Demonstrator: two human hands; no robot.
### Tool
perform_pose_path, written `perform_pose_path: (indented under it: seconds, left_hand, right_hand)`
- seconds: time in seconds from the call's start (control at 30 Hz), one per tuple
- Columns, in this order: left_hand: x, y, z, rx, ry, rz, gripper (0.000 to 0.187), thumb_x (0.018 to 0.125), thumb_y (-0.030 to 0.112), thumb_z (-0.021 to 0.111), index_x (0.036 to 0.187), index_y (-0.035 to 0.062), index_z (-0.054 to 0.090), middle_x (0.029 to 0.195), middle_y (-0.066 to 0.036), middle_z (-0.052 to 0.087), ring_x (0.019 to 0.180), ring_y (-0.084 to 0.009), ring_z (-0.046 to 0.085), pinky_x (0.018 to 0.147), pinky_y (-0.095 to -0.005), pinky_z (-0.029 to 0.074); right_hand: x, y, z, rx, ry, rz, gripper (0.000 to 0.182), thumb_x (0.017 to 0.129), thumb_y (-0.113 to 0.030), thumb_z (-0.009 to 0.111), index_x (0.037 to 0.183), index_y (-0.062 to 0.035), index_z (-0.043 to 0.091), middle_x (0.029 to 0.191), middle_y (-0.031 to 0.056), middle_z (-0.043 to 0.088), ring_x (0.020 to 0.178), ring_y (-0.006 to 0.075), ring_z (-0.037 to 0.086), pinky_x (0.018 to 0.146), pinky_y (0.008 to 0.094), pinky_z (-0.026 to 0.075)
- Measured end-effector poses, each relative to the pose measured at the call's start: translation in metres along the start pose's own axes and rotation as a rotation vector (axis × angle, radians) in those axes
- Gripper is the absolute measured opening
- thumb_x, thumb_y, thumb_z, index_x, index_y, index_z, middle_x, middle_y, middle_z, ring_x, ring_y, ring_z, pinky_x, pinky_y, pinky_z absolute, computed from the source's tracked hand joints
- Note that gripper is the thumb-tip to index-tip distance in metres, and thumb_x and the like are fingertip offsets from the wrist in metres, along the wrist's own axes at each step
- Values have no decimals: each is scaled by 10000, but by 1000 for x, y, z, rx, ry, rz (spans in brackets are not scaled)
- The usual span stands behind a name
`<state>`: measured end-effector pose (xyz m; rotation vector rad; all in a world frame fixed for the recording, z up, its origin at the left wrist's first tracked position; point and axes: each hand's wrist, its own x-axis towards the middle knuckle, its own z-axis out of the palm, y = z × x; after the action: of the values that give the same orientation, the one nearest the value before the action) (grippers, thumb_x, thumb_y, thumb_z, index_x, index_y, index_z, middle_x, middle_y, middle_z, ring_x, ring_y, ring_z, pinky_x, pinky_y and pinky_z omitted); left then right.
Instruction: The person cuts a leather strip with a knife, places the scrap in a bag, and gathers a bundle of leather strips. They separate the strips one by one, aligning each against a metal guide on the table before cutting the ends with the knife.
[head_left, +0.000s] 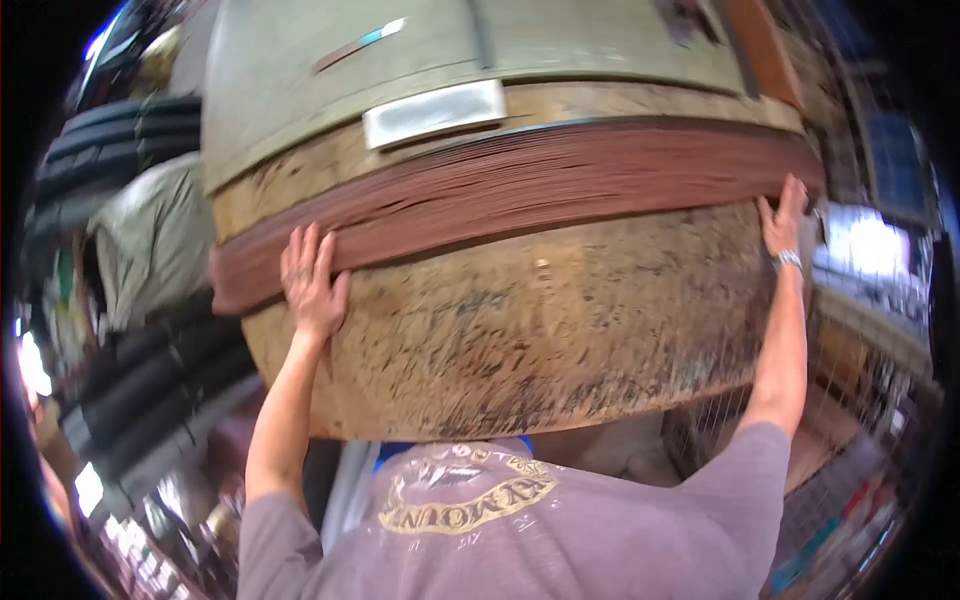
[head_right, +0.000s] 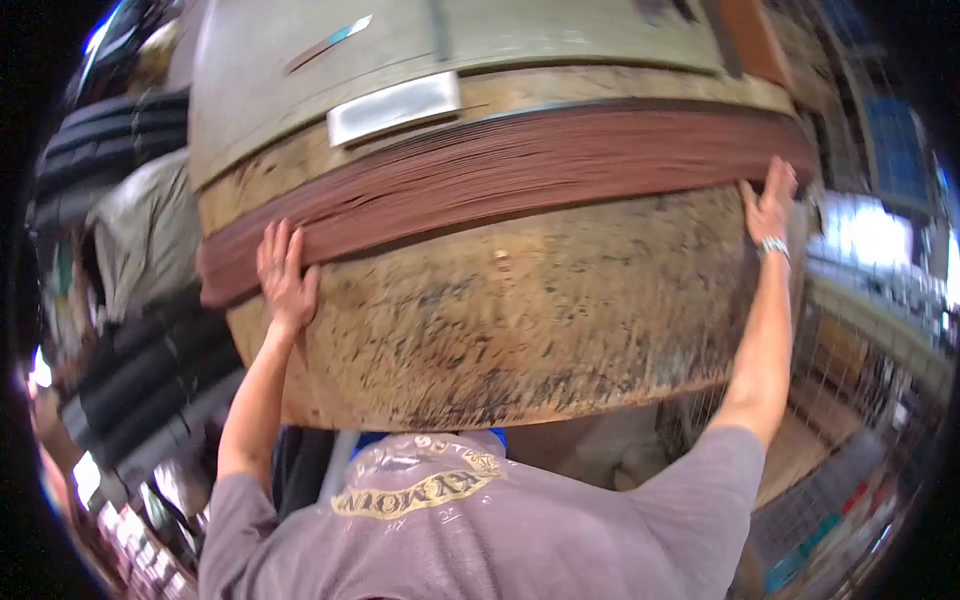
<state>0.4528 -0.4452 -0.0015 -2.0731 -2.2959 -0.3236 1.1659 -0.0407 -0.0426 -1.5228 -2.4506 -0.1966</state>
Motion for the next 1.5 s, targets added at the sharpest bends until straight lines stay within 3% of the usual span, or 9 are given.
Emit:
perform_pose_path:
  seconds: [0.27, 0.37, 0.57, 0.67, 0.8, 1.1, 1.23, 1.3, 1.5]
  left_hand:
    - [-14, -16, 2, -42, 12, -69, 671, 896, 367, 677, 1527, 249, 481, 1643, -65, 362, 1547, -301, 257, 1250, -513, 178]
    - [-18, -20, 5, -51, 66, -50, 661, 902, 390, 658, 1517, 210, 498, 1651, -71, 353, 1547, -297, 260, 1252, -500, 166]
    - [-26, -31, 9, -138, 149, -18, 681, 923, 415, 638, 1549, 225, 447, 1648, -98, 337, 1543, -335, 253, 1247, -525, 177]
    - [-29, -35, 21, -198, 221, -5, 694, 911, 405, 658, 1546, 223, 444, 1641, -110, 338, 1538, -352, 251, 1241, -556, 181]
    - [-38, -53, 33, -143, 176, 84, 652, 959, 320, 595, 1572, 224, 395, 1682, -78, 277, 1575, -317, 170, 1269, -534, 126]
    - [-163, -326, -49, -148, 159, 144, 647, 907, 395, 698, 1496, 222, 496, 1601, -39, 418, 1502, -304, 343, 1205, -502, 304]
    - [-288, -446, -35, -95, -227, -516, 535, 1057, 468, 438, 1494, 163, 489, 1573, -124, 454, 1463, -370, 392, 1194, -475, 325]
    - [-369, -491, -28, -257, -424, -767, 571, 1036, 454, 493, 1447, 58, 520, 1434, -240, 560, 1331, -421, 522, 1111, -510, 418]
    - [-642, -571, 15, -503, -1092, -628, 452, 973, 389, 575, 1138, -7, 717, 1200, -263, 688, 1167, -398, 655, 1007, -469, 509]
  right_hand:
    - [-37, -284, 1, 122, 102, -39, 706, 1058, -561, 407, 1638, -197, 237, 1698, 182, 174, 1563, 399, 157, 1206, 657, 166]
    - [-17, -279, 20, 100, 32, 79, 682, 1054, -626, 323, 1628, -262, 266, 1703, 89, 207, 1569, 384, 143, 1202, 674, 163]
    - [-27, -317, 24, -138, 145, 219, 693, 1067, -584, 330, 1641, -207, 235, 1703, 163, 176, 1567, 380, 166, 1215, 649, 157]
    - [-39, -461, 3, -41, 258, 20, 688, 1070, -534, 384, 1643, -188, 226, 1703, 160, 176, 1572, 377, 142, 1203, 655, 193]
    - [-74, -634, 8, -16, -87, 51, 694, 1078, -522, 371, 1651, -175, 187, 1721, 136, 107, 1575, 384, 115, 1226, 620, 172]
    - [-53, -663, -21, -89, -393, 257, 764, 1058, -606, 305, 1656, -162, 135, 1728, 106, 71, 1588, 324, 74, 1249, 543, 189]
    - [-47, -663, -20, -95, -436, 279, 777, 1049, -629, 301, 1662, -194, 104, 1734, 74, 46, 1593, 304, 44, 1252, 549, 179]
    - [-48, -657, -12, -87, -420, 278, 775, 1048, -626, 316, 1662, -202, 107, 1734, 73, 53, 1593, 304, 45, 1242, 564, 189]
    - [-46, -665, -10, 60, -258, 329, 752, 1051, -542, 394, 1645, -131, 187, 1710, 167, 132, 1567, 381, 152, 1225, 569, 228]
